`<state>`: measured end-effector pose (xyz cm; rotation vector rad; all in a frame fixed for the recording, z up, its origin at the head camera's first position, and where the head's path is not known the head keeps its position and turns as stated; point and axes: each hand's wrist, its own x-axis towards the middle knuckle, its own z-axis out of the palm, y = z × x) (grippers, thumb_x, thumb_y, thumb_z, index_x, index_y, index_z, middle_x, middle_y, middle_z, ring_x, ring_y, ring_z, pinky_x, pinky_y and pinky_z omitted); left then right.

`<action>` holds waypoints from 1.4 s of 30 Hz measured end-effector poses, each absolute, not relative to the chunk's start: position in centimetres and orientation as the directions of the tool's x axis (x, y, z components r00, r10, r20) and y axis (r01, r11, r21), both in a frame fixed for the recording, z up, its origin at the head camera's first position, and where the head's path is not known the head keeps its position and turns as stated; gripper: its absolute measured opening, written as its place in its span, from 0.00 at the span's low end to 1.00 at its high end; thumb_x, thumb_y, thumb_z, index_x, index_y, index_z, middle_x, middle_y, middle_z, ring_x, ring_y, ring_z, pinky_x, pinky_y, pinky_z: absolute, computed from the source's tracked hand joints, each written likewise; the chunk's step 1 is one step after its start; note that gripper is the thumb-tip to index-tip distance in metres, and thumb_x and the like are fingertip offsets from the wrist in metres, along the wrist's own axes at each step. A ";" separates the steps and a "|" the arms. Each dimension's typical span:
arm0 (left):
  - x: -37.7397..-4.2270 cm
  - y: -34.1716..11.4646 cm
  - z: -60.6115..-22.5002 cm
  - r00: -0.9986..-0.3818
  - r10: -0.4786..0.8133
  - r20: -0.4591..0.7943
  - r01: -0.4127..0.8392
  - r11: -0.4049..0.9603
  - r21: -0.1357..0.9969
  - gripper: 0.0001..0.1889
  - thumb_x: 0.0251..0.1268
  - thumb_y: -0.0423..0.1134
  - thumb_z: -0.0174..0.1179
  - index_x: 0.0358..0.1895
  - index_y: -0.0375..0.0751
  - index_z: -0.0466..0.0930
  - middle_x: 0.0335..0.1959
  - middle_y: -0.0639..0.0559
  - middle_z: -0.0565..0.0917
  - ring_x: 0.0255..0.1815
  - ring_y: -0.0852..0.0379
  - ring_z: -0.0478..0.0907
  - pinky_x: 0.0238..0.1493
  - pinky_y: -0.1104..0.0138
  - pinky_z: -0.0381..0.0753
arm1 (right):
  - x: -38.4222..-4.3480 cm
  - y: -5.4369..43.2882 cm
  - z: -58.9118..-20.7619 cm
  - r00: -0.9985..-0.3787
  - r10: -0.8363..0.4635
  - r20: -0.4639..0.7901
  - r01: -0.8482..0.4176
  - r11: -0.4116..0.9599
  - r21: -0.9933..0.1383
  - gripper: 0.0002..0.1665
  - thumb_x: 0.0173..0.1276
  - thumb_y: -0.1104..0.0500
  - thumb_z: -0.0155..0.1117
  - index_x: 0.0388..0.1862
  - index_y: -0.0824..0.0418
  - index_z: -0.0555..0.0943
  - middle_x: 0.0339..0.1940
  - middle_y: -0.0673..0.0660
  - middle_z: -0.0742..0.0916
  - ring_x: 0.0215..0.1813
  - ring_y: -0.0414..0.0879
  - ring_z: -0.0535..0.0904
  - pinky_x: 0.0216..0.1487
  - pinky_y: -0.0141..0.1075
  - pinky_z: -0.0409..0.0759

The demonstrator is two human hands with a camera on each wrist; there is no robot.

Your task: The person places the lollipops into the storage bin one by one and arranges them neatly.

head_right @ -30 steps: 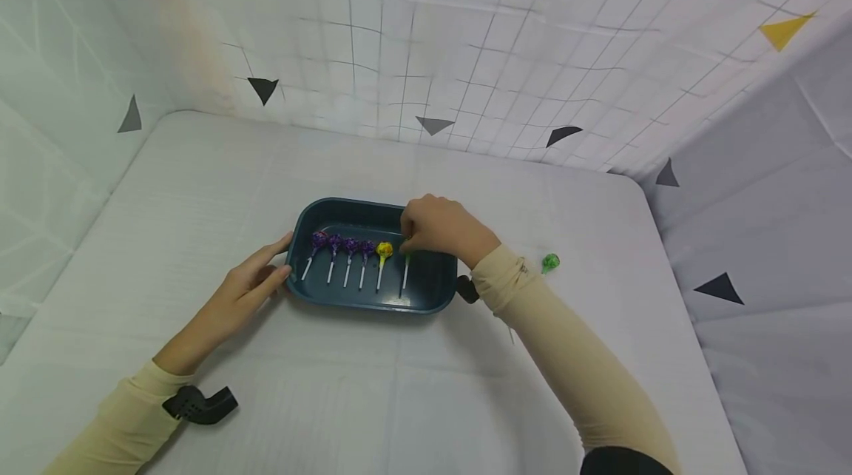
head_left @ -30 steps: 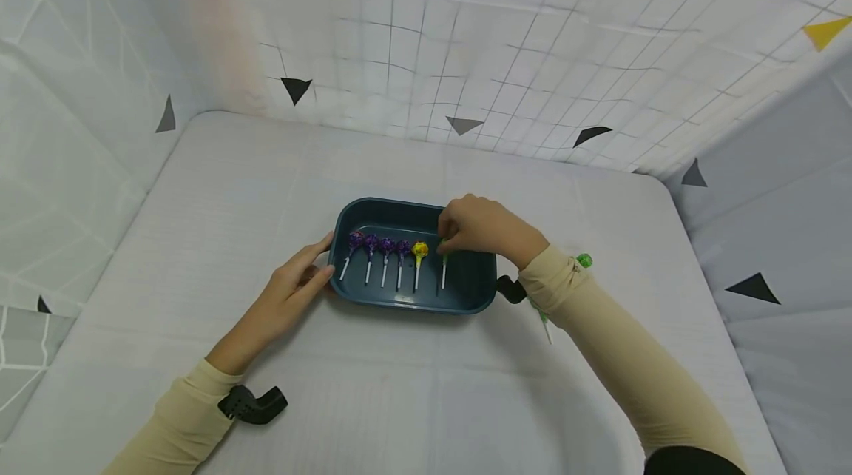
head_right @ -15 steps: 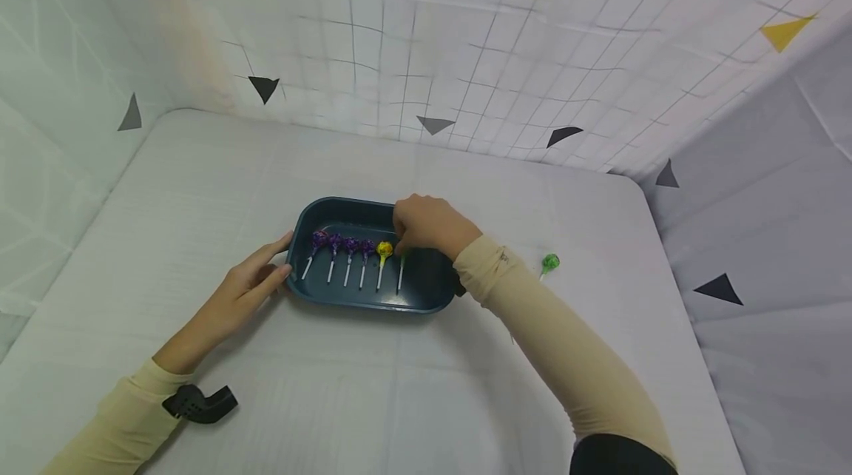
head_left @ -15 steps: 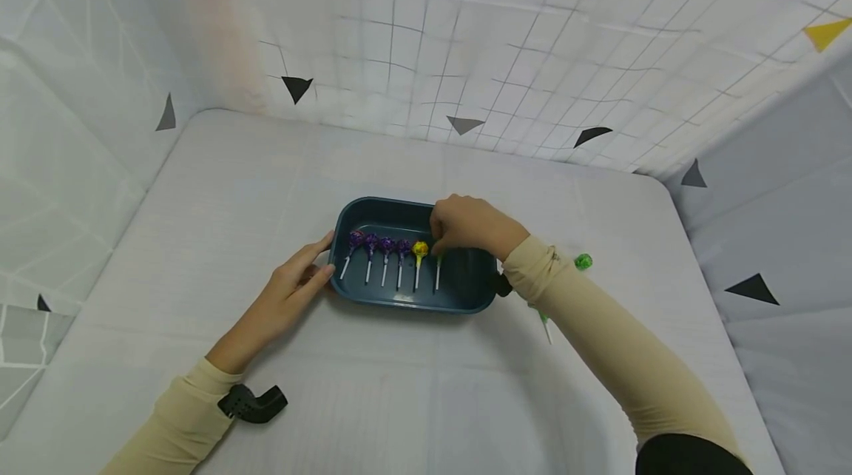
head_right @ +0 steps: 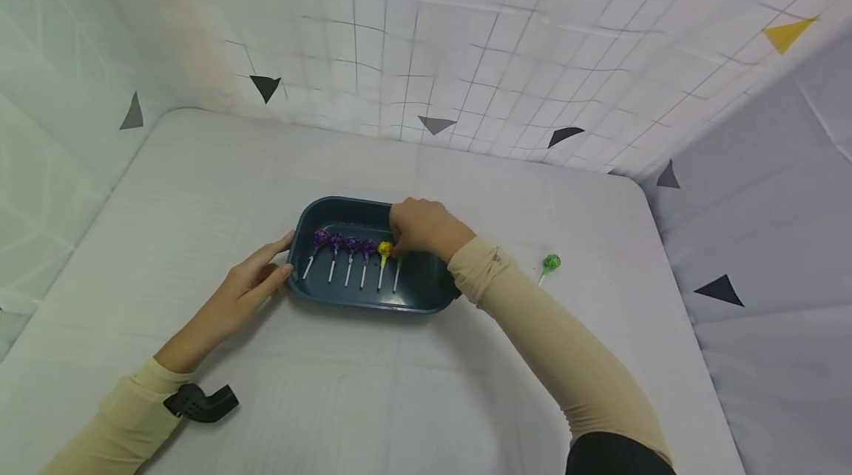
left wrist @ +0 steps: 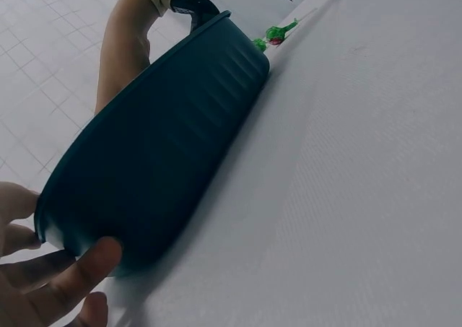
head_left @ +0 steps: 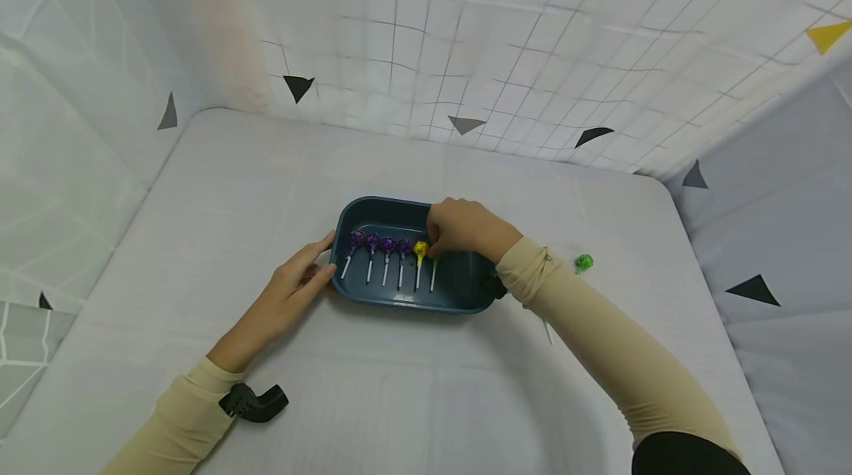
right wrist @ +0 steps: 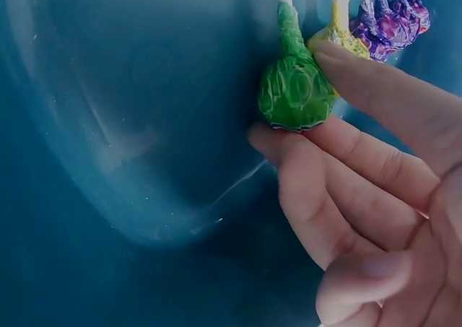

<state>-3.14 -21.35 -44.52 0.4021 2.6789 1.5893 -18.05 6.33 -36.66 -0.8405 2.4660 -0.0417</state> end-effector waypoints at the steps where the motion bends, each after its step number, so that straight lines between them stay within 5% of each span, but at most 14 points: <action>1: -3.1 -21.3 -44.5 -0.967 0.219 0.131 0.220 0.454 0.863 0.30 0.82 0.36 0.53 0.82 0.39 0.58 0.64 0.39 0.80 0.43 0.60 0.84 0.50 0.74 0.77 | -18.0 6.3 -36.6 -0.666 -0.578 -0.472 -0.562 0.804 -0.192 0.12 0.63 0.49 0.79 0.32 0.56 0.89 0.30 0.49 0.89 0.32 0.43 0.80 0.34 0.36 0.80; 42: -3.1 -21.3 -44.5 -0.971 0.211 0.110 0.200 0.474 0.858 0.30 0.82 0.37 0.53 0.82 0.41 0.59 0.62 0.40 0.81 0.44 0.56 0.83 0.50 0.70 0.78 | -18.0 6.7 -36.3 -0.679 -0.548 -0.489 -0.525 0.828 -0.199 0.17 0.62 0.46 0.79 0.39 0.57 0.90 0.37 0.51 0.91 0.36 0.45 0.83 0.40 0.41 0.84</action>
